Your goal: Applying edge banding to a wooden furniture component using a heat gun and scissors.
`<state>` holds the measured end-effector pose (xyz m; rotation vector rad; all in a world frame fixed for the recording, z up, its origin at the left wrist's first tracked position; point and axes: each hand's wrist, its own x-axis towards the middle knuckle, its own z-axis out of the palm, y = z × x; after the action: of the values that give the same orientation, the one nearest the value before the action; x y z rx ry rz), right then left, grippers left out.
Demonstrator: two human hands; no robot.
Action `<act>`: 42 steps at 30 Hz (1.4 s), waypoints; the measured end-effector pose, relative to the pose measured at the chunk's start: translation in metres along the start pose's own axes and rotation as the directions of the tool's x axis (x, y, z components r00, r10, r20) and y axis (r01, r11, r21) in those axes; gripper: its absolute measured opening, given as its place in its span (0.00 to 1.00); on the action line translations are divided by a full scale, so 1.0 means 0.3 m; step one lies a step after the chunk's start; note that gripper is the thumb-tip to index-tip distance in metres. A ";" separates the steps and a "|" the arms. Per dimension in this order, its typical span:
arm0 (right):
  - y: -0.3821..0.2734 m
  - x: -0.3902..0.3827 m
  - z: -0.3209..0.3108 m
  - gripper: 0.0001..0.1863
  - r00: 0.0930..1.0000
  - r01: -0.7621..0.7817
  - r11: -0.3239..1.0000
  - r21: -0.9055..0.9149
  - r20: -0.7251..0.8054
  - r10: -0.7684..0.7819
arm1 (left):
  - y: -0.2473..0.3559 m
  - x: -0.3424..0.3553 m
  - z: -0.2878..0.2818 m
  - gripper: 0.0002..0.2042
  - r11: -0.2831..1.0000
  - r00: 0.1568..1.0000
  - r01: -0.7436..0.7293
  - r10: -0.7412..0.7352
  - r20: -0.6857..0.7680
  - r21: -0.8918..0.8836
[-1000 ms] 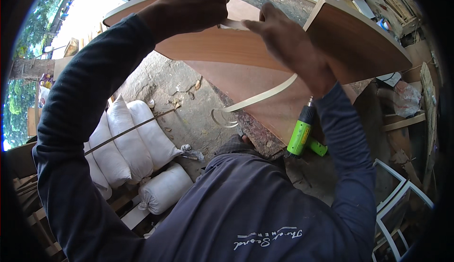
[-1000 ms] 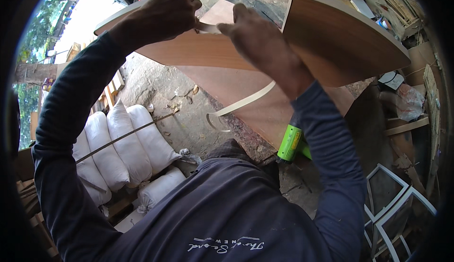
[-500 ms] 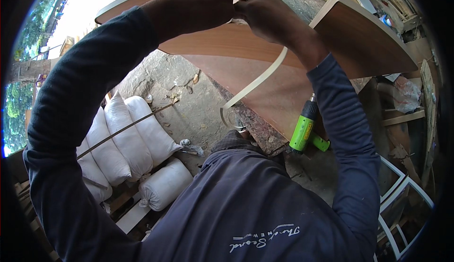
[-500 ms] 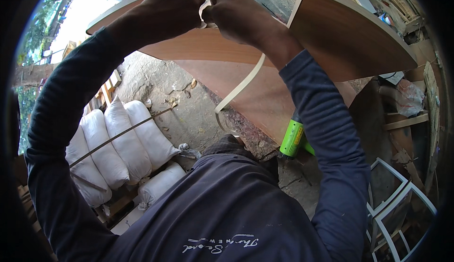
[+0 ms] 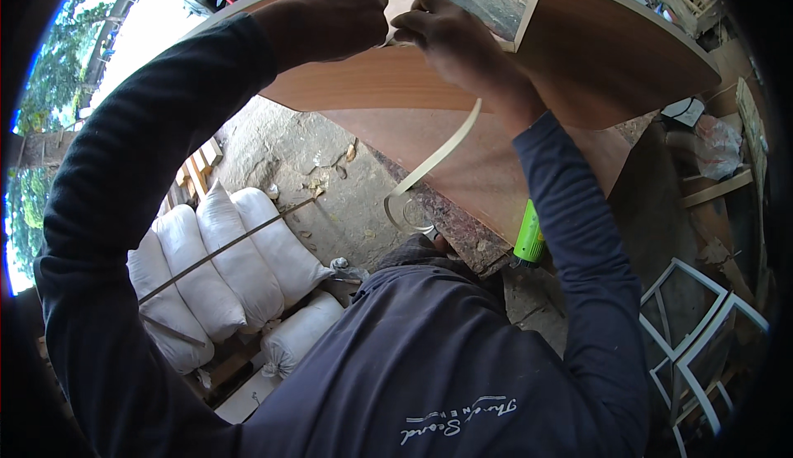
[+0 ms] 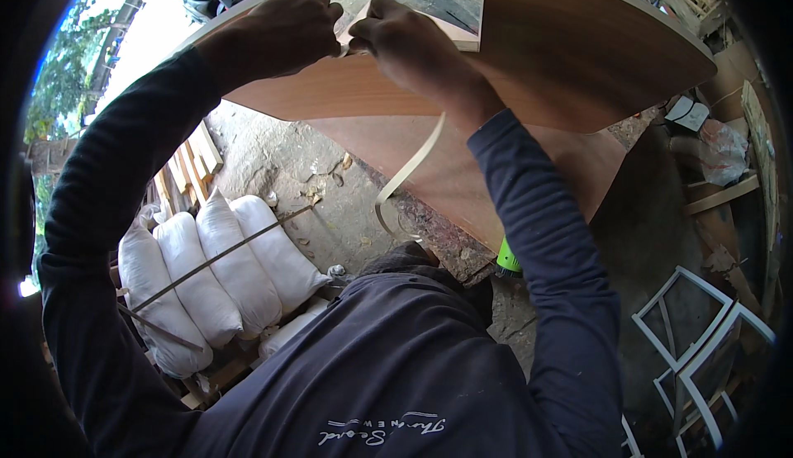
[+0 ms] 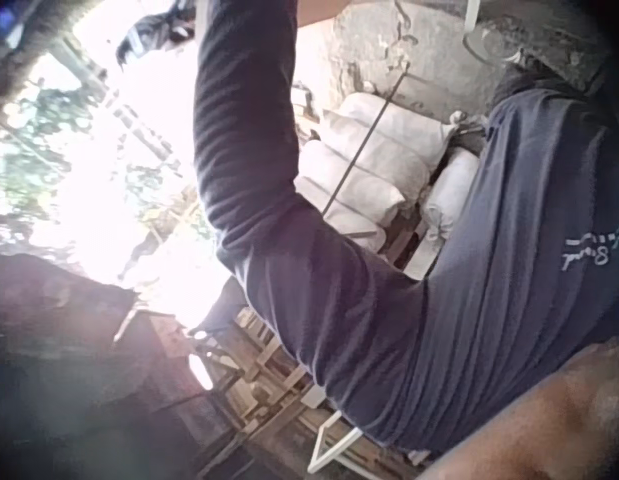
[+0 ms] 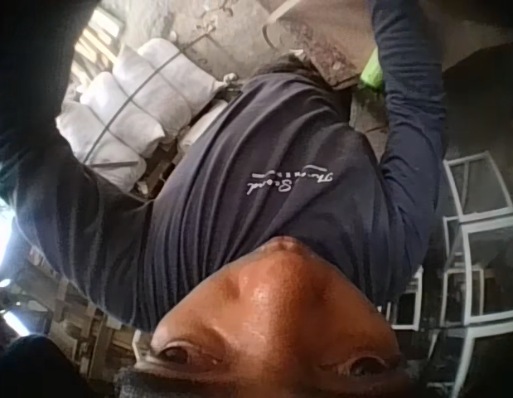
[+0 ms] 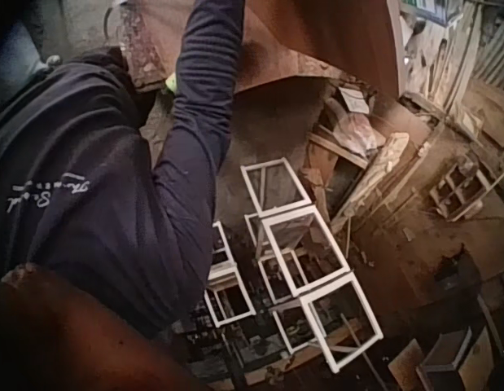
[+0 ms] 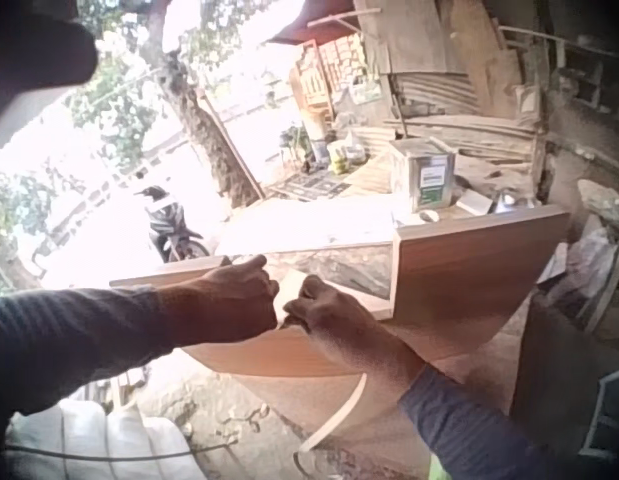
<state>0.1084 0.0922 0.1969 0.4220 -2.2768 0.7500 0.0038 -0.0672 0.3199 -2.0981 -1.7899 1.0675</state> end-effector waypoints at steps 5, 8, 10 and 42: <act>-0.032 0.039 0.006 0.06 0.992 0.003 0.999 -0.046 -0.127 -0.009 | 0.010 -0.006 0.010 0.00 1.000 0.997 0.008 -0.010 -0.078 -0.022; -0.007 0.034 -0.007 0.06 0.999 0.005 0.996 -0.094 -0.038 -0.009 | 0.016 0.013 0.015 0.01 1.000 0.999 -0.010 0.009 -0.043 -0.014; 0.013 0.039 -0.037 0.09 0.998 0.017 0.997 0.073 -0.068 -0.012 | 0.000 -0.002 -0.011 0.01 0.998 0.999 0.000 0.003 -0.039 0.059; -0.079 0.029 -0.125 0.20 0.910 -0.412 0.911 -0.011 -0.056 0.410 | -0.287 0.336 0.053 0.18 0.364 0.903 0.116 0.349 0.251 -0.924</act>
<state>0.1331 0.0963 0.2346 -0.0983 -2.3484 0.9271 -0.0722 0.0426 0.3168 -2.7413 -3.0456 0.4857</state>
